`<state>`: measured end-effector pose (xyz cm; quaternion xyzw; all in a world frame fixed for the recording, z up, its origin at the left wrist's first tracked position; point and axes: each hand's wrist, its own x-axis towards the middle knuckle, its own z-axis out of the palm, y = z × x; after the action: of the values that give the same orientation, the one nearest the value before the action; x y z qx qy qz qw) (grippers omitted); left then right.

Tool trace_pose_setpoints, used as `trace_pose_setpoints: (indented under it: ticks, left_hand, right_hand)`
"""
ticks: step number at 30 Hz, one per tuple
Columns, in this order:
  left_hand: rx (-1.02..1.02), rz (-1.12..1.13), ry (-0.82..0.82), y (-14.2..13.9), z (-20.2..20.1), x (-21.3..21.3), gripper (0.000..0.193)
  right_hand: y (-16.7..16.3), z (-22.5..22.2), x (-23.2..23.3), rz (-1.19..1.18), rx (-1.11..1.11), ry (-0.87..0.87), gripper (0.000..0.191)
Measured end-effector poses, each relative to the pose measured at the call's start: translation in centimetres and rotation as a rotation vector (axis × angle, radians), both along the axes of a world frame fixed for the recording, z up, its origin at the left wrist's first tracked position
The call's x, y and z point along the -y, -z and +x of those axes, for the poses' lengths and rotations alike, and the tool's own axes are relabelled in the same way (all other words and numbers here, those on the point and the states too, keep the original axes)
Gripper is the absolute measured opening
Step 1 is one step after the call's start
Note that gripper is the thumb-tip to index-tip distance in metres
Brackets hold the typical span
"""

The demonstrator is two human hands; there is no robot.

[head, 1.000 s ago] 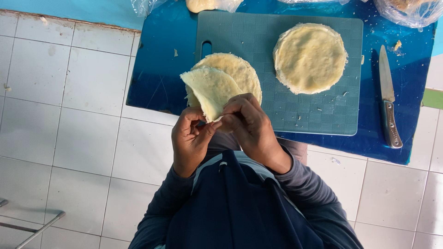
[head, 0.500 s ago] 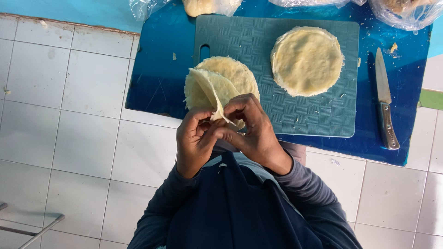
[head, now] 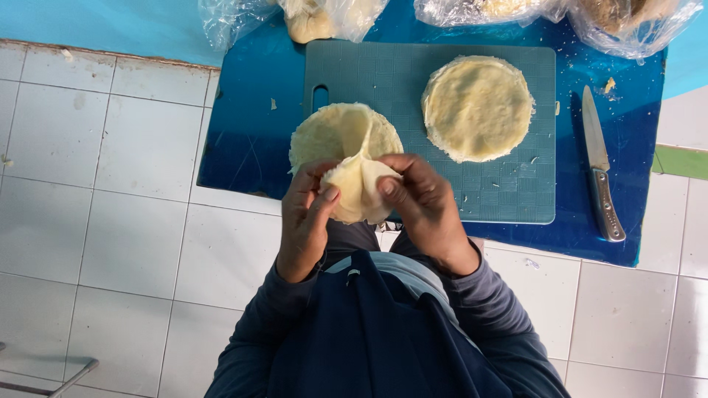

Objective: The person sits at a blue table and peels a thin, translucent skin off round flat dough discs by hand, working one disc at a time over a cutting board. They pull the skin away in strips, set the peeled disc on the board, and continue with the next disc, with a knife resting beside them.

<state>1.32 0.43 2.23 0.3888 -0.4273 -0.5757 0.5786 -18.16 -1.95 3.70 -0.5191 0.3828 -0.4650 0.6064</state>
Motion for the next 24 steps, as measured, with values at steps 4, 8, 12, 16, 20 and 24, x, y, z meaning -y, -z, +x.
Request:
trace_pose_setpoints:
  ticks: [4,8,12,16,20,24]
  left_hand:
    - [0.405,-0.249,-0.104,-0.3,-1.1,0.2,0.032]
    - [0.523,-0.304,-0.215,-0.1,-1.3,0.2,0.016]
    - [0.352,-0.293,-0.242,0.1,-1.9,0.1,0.02]
    - [0.402,-0.254,-0.243,0.2,-2.3,0.2,0.021]
    - [0.348,-0.207,-0.219,0.7,-2.5,0.2,0.019]
    - [0.275,-0.212,-0.302,1.1,-1.3,0.5,0.025]
  right_hand:
    - [0.6,0.3,-1.1,-0.152,-0.048,-0.074,0.017]
    - [1.2,0.1,-0.8,0.119,0.206,0.089,0.016]
    - [1.0,-0.1,-0.1,0.214,0.56,0.106,0.018]
    - [0.3,0.3,-0.5,0.364,0.523,0.083,0.025]
    - [0.7,1.6,-1.1,0.066,0.249,0.009,0.026]
    - [1.8,1.2,-0.7,0.165,0.45,0.124,0.018]
